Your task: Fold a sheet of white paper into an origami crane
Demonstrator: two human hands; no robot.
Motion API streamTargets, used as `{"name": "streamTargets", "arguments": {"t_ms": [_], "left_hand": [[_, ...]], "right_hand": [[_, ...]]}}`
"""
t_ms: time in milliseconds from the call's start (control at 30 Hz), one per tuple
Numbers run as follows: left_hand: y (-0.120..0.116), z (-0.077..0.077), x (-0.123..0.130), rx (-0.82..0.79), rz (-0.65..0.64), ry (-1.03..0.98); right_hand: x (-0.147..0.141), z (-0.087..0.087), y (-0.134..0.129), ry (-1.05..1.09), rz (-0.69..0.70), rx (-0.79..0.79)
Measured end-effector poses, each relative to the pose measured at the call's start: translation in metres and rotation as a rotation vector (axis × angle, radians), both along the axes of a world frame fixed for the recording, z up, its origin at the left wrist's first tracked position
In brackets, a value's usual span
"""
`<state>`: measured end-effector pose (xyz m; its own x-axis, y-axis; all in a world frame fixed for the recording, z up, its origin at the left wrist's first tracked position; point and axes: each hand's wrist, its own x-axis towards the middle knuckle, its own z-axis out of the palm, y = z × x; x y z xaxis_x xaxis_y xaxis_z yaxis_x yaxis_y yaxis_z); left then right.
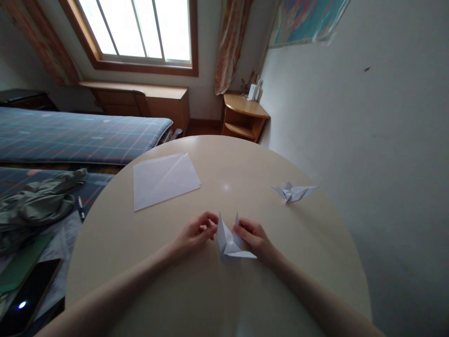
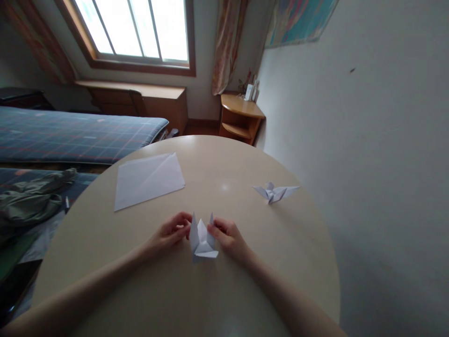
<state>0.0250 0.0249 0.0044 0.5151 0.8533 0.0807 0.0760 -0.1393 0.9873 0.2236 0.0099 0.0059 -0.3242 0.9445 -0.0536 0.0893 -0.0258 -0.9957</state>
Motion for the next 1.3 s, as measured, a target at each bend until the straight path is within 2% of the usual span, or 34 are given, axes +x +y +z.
{"name": "streamTargets", "arguments": {"t_ms": [133,300,667,833,1000,1167,1300], "left_hand": [[-0.003,0.002,-0.002,-0.026,-0.014,0.003],[-0.004,0.006,-0.004,-0.016,-0.018,0.017],[-0.003,0.002,-0.004,0.038,-0.015,-0.006],[-0.005,0.007,-0.003,0.081,-0.024,-0.026],[-0.008,0.008,0.0,0.212,0.063,-0.054],[-0.009,0.0,0.002,0.464,0.053,-0.042],[-0.011,0.003,0.002,0.606,0.064,-0.033]], "right_hand": [[0.001,0.0,0.002,-0.029,0.051,0.01],[0.002,-0.002,0.002,-0.017,0.039,-0.032],[0.002,0.001,0.002,-0.029,0.066,-0.032],[0.002,0.001,0.002,-0.051,0.081,0.009],[0.002,0.006,0.0,-0.036,0.097,0.031],[0.0,0.01,-0.002,-0.022,0.179,0.008],[-0.003,0.009,-0.004,-0.058,0.178,-0.015]]}}
